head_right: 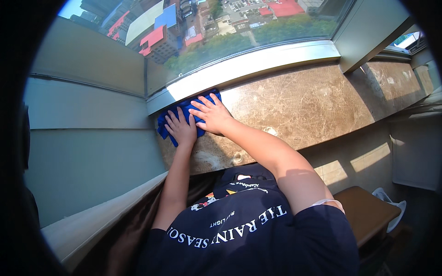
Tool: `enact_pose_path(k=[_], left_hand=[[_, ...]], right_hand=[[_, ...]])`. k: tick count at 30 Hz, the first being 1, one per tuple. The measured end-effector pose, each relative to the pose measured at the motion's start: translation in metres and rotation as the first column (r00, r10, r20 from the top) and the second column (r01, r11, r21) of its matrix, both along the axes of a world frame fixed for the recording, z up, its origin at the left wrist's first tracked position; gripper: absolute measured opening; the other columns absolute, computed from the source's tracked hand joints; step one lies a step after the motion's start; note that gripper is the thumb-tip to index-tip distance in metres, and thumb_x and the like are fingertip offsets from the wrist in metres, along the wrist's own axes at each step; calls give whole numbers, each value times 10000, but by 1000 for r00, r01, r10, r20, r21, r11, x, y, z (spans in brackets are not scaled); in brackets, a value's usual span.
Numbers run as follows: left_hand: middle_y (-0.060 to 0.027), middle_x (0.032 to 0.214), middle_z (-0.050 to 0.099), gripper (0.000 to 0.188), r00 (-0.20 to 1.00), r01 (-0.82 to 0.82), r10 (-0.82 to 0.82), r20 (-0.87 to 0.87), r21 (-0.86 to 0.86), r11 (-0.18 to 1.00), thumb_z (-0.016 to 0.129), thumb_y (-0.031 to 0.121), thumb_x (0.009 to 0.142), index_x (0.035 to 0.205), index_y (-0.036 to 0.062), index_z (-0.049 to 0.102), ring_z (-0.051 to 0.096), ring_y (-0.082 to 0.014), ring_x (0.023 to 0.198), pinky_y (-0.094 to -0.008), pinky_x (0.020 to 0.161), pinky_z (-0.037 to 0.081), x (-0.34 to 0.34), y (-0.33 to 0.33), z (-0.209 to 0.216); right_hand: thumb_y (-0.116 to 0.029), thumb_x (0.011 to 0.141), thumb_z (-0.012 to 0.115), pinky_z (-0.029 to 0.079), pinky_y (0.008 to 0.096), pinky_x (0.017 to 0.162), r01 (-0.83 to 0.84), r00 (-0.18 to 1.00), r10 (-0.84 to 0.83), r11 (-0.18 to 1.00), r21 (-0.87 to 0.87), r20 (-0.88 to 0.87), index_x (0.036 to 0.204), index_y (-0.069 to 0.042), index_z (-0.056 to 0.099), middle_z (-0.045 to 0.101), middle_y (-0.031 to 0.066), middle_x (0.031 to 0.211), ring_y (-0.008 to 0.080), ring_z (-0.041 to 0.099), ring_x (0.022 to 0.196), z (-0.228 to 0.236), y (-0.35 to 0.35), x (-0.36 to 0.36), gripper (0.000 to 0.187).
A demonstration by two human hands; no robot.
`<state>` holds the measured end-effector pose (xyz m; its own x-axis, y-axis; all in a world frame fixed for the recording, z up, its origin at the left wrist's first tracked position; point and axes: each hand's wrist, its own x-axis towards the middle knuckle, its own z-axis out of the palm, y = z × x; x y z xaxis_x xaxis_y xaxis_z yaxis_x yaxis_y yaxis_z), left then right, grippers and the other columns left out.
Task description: The person cleans various surfaces in a room using a blue cloth and a white basin of water. They wipe a white table, a window sill, a beige armchair, and a green mahjong table, repeatedly dipping the cloth into the basin to wet it.
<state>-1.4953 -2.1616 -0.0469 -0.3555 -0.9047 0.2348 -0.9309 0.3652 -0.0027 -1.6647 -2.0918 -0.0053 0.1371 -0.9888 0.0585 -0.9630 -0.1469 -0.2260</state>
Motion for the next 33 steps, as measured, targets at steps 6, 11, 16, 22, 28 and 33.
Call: enact_pose_path(k=[6, 11, 16, 22, 28, 33], left_hand=[[-306, 1565, 285, 686, 985, 144, -139, -103, 36, 989, 502, 498, 972, 1526, 108, 394, 222, -500, 1460, -672, 1149, 142, -88, 49, 15], [-288, 1591, 230, 767, 981, 184, -167, -102, 192, 964, 494, 550, 960, 1563, 111, 311, 163, -477, 1486, -666, 1160, 95, -175, 91, 22], [-274, 1595, 212, 818, 955, 298, -279, -104, 307, 904, 467, 593, 960, 1586, 115, 245, 155, -462, 1483, -655, 1162, 95, -263, 130, 38], [-278, 1588, 210, 864, 912, 407, -395, -110, 362, 839, 444, 642, 951, 1601, 128, 196, 173, -480, 1465, -671, 1143, 104, -356, 170, 43], [-280, 1616, 157, 843, 847, 508, -520, -106, 446, 737, 441, 614, 967, 1618, 187, 120, 146, -494, 1478, -679, 1147, 85, -408, 186, 45], [-254, 1649, 98, 816, 803, 565, -593, -62, 397, 723, 407, 645, 963, 1621, 243, 139, 88, -448, 1516, -640, 1173, 50, -392, 193, 48]], right_hand=[[-560, 940, 532, 66, 543, 1233, 104, 994, -103, 993, -47, 33, 1507, -352, 438, 307, -1, 1632, 245, 189, 1532, 4, 58, -84, 610], [-586, 905, 574, 87, 560, 1226, 175, 985, -175, 981, -85, 6, 1491, -359, 459, 314, -3, 1628, 265, 198, 1529, 3, 110, -165, 639], [-617, 877, 601, 94, 566, 1224, 252, 966, -256, 964, -88, -28, 1489, -364, 458, 315, -5, 1627, 285, 197, 1527, 6, 163, -253, 678], [-680, 841, 612, 77, 554, 1232, 355, 934, -356, 934, -42, -34, 1494, -362, 450, 305, -5, 1631, 287, 164, 1536, 15, 217, -343, 744], [-654, 860, 611, 164, 478, 1238, 368, 928, -372, 923, -113, -10, 1486, -349, 468, 319, 7, 1624, 291, 219, 1519, 12, 246, -394, 711], [-634, 876, 609, 144, 507, 1233, 433, 899, -438, 886, -164, 10, 1465, -345, 501, 353, 16, 1604, 305, 220, 1513, 6, 262, -380, 665]])
